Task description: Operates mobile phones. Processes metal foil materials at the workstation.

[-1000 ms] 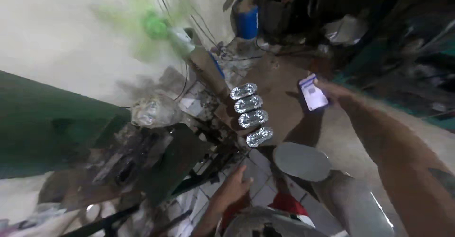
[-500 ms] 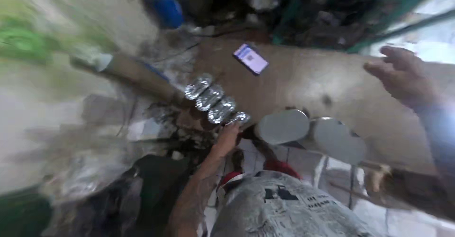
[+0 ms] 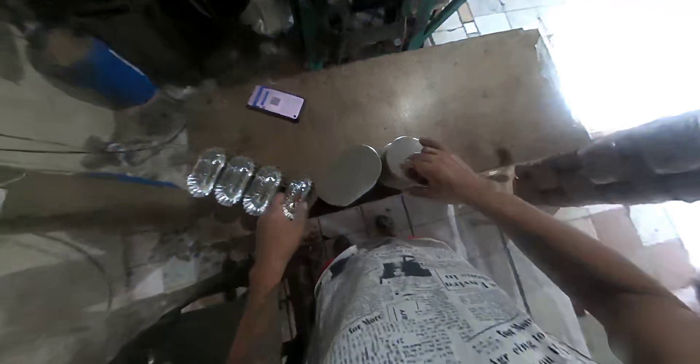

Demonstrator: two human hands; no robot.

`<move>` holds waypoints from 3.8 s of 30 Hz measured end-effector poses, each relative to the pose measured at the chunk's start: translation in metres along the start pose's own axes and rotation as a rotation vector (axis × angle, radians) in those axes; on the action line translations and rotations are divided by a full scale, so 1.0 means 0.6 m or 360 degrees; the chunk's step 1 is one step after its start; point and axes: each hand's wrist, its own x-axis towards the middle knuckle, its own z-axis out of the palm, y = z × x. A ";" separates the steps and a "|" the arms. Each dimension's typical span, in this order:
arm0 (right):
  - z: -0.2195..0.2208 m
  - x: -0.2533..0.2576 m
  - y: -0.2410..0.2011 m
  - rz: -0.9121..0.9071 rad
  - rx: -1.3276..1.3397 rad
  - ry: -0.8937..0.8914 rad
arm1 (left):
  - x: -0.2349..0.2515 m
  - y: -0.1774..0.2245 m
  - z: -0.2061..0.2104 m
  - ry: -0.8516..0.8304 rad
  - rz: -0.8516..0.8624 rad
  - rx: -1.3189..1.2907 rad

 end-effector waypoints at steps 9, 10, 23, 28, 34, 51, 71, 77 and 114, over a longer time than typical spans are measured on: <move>-0.035 -0.004 0.037 -0.0055 0.0743 -0.0095 | -0.014 0.217 0.024 -0.0093 0.0535 0.0157; -0.038 -0.002 0.041 -0.0069 0.0763 -0.0102 | 0.013 0.231 0.033 -0.0319 0.0537 0.0325; -0.036 -0.004 0.043 -0.0020 0.0819 -0.0114 | 0.151 0.201 -0.005 -0.1647 0.0728 -0.0232; -0.032 -0.005 0.036 -0.0009 0.0779 -0.0095 | 0.152 0.201 -0.004 -0.1624 0.0757 -0.0234; -0.035 -0.002 0.032 0.0098 0.0804 -0.0094 | 0.125 0.217 0.017 -0.1230 0.0806 0.0231; -0.021 -0.005 -0.006 0.0128 0.0545 0.0043 | 0.127 0.215 -0.007 -0.1304 0.0911 0.0153; -0.131 -0.075 -0.053 0.0284 0.1527 0.0379 | 0.127 0.214 0.004 -0.1247 0.1089 0.0153; -0.060 -0.143 -0.101 0.0662 0.2510 0.0547 | 0.131 0.221 -0.001 -0.1321 0.1072 0.0245; 0.142 0.071 -0.593 -0.0209 0.2339 -0.1802 | -0.475 -0.168 0.137 0.1815 0.0143 -0.3210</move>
